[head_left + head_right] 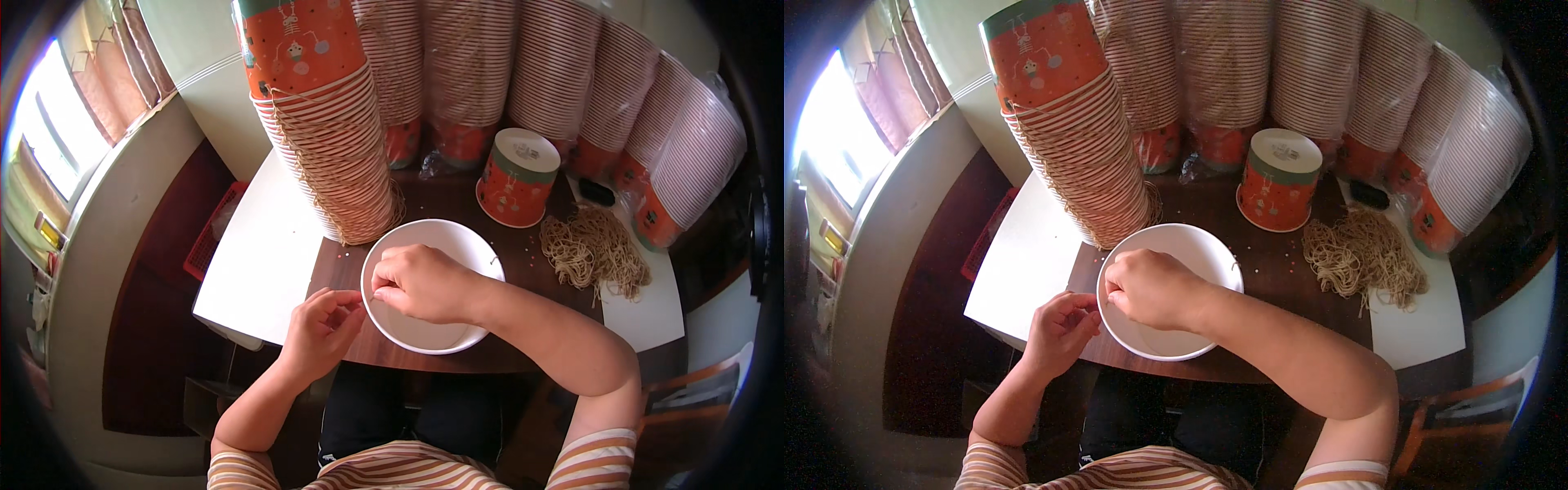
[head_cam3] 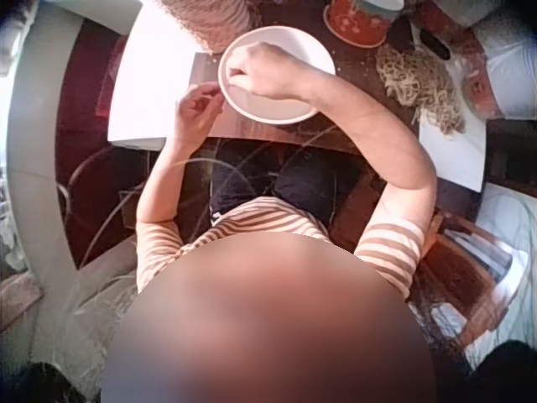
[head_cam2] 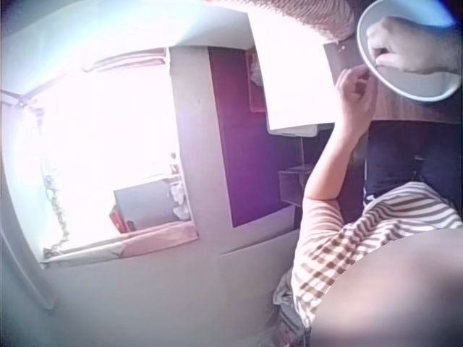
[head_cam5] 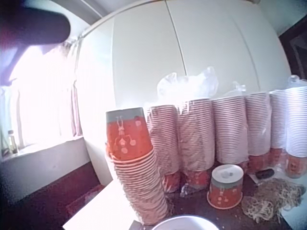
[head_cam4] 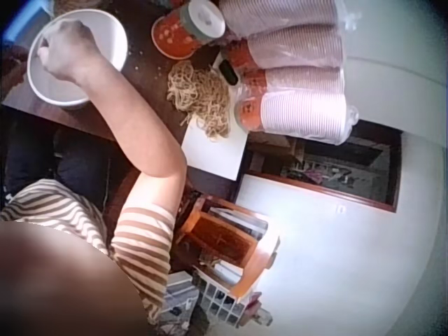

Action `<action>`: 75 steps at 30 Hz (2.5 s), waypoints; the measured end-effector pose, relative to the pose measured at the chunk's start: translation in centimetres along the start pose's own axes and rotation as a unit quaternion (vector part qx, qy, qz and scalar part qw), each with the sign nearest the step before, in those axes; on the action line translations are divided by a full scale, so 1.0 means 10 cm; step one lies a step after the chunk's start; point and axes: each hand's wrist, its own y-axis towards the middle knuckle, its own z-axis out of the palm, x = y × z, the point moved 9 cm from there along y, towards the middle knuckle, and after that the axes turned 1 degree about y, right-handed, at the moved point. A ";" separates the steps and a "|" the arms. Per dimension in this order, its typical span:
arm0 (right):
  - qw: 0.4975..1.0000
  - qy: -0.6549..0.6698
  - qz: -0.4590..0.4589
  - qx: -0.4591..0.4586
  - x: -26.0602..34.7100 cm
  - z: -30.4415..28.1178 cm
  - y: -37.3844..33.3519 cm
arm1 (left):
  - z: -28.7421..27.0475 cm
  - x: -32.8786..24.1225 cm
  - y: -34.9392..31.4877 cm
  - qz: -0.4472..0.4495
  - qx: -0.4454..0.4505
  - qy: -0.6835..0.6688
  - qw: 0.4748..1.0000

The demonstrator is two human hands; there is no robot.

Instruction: The person is tying elastic strings onto the rims of decorated paper buckets.

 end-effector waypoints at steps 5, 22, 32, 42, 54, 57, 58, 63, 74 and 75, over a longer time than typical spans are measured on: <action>1.000 -0.031 0.001 -0.002 -0.03 0.00 -0.02 | 0.00 0.01 0.00 -0.005 0.002 -0.002 1.000; 0.945 -0.171 -0.242 -0.137 0.76 -0.16 -0.43 | -0.04 -0.45 -0.03 0.017 0.105 -0.038 0.994; 0.918 -0.210 -0.282 -0.182 1.01 -0.17 -0.56 | -0.03 -0.47 -0.18 -0.057 0.145 -0.125 0.980; 0.931 -0.176 -0.267 -0.177 1.08 -0.19 -0.59 | -0.12 -0.46 -0.23 -0.005 0.101 -0.143 0.985; 0.972 -0.047 -0.187 -0.135 0.92 -0.15 -0.59 | -0.17 -0.85 -0.37 0.204 -0.001 0.099 0.974; 0.984 0.020 -0.141 -0.109 0.83 -0.15 -0.56 | -0.10 -1.15 -0.57 0.409 -0.058 0.241 0.878; 0.988 0.054 -0.114 -0.091 0.77 -0.14 -0.54 | -0.05 -1.18 -0.63 0.445 -0.052 0.279 0.849; 0.988 0.152 0.011 -0.022 0.52 -0.12 -0.43 | 0.07 -1.19 -0.66 0.501 -0.016 0.350 0.791; 0.997 0.046 0.058 0.004 -0.06 -0.08 -0.06 | -0.18 -0.53 -0.06 0.216 -0.079 0.185 0.955; 0.998 0.024 0.056 0.013 -0.07 -0.05 -0.04 | -0.18 -0.44 -0.02 0.182 -0.066 0.168 0.967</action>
